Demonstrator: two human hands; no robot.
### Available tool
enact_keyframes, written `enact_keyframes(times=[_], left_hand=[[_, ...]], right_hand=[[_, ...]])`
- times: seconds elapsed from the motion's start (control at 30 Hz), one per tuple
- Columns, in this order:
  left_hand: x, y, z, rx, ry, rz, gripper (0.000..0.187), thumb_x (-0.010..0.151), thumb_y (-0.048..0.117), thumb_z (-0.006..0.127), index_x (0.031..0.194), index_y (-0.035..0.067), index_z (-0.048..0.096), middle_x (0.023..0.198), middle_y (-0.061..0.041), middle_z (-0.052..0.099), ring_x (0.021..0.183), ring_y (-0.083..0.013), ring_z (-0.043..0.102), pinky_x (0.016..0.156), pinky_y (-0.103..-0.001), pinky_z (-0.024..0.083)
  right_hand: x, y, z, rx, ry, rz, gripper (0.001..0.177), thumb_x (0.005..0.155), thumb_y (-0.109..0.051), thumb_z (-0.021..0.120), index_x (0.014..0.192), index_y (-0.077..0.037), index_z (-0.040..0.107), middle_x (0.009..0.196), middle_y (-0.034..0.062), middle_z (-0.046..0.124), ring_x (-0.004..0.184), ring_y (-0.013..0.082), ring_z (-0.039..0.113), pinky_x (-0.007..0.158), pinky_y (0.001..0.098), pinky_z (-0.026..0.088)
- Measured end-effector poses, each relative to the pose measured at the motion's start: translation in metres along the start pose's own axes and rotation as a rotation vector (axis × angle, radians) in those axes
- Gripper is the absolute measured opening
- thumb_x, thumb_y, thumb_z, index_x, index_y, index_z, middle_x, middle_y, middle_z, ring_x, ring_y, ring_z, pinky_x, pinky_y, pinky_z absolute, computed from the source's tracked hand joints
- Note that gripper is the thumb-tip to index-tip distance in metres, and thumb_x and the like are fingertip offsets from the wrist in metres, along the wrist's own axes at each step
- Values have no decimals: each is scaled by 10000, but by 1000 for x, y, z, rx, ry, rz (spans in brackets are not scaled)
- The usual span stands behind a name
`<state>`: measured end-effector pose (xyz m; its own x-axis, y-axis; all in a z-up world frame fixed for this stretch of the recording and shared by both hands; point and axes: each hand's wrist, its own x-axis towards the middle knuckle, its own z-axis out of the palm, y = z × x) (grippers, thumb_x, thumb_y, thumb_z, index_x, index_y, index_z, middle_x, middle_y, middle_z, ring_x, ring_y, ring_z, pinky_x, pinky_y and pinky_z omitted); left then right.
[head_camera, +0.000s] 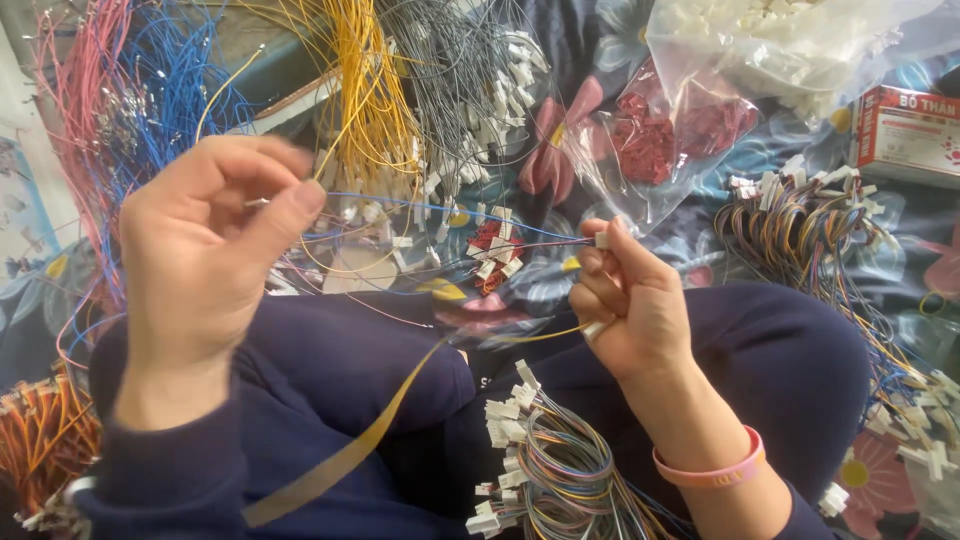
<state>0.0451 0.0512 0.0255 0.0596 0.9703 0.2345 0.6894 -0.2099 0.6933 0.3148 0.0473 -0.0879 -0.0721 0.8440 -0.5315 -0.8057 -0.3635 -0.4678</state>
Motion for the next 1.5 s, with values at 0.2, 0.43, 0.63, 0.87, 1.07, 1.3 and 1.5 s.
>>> enact_keyframes(times=[0.2, 0.43, 0.63, 0.87, 1.07, 1.3, 1.5], left_hand=[[-12, 43, 74, -1122, -257, -62, 172, 923, 263, 528, 843, 120, 474, 540, -59, 555, 488, -186, 613, 541, -294, 565], [-50, 34, 123, -292, -500, 277, 121, 881, 149, 581, 943, 102, 673, 829, -36, 556, 672, -196, 553, 679, -319, 406], [-57, 50, 119, -186, -236, 222, 84, 792, 120, 656, 732, 108, 599, 664, -14, 610, 586, -167, 588, 572, -301, 431], [-61, 53, 126, -142, -164, 280, 171, 765, 98, 627, 635, 121, 518, 576, 4, 561, 540, -181, 551, 553, -316, 403], [-63, 48, 131, -138, -169, 162, 194, 758, 142, 637, 611, 138, 510, 533, 26, 555, 494, -163, 524, 531, -318, 397], [-60, 49, 128, -205, -167, 258, 176, 767, 92, 625, 626, 121, 524, 557, 23, 551, 526, -169, 530, 600, -314, 392], [-62, 50, 131, -200, -156, 268, 163, 744, 82, 633, 629, 115, 523, 565, 15, 555, 541, -184, 539, 617, -323, 426]], right_hand=[[2, 1, -4, 85, 47, 92, 202, 907, -215, 548, 931, -16, 578, 596, 28, 411, 360, 25, 159, 349, 168, 123], [4, -4, -6, 169, 80, 136, 210, 913, -230, 538, 966, -27, 545, 619, 9, 385, 365, 15, 138, 313, 149, 103], [3, -4, -6, 209, 59, 131, 218, 906, -225, 544, 959, -15, 558, 610, 14, 391, 362, 25, 115, 309, 152, 100], [2, -4, -8, 226, 56, 124, 212, 901, -218, 551, 959, -14, 555, 613, 21, 405, 356, 23, 128, 308, 150, 109], [4, -4, -11, 226, 37, 115, 219, 905, -210, 547, 956, 3, 564, 625, 34, 417, 362, 24, 127, 314, 153, 102], [2, -5, -9, 222, 33, 110, 208, 906, -206, 543, 953, -4, 563, 626, 33, 408, 372, 31, 132, 314, 153, 107], [1, -5, -6, 202, 96, 105, 216, 892, -217, 560, 952, -10, 567, 611, 25, 409, 368, 36, 131, 312, 153, 113]])
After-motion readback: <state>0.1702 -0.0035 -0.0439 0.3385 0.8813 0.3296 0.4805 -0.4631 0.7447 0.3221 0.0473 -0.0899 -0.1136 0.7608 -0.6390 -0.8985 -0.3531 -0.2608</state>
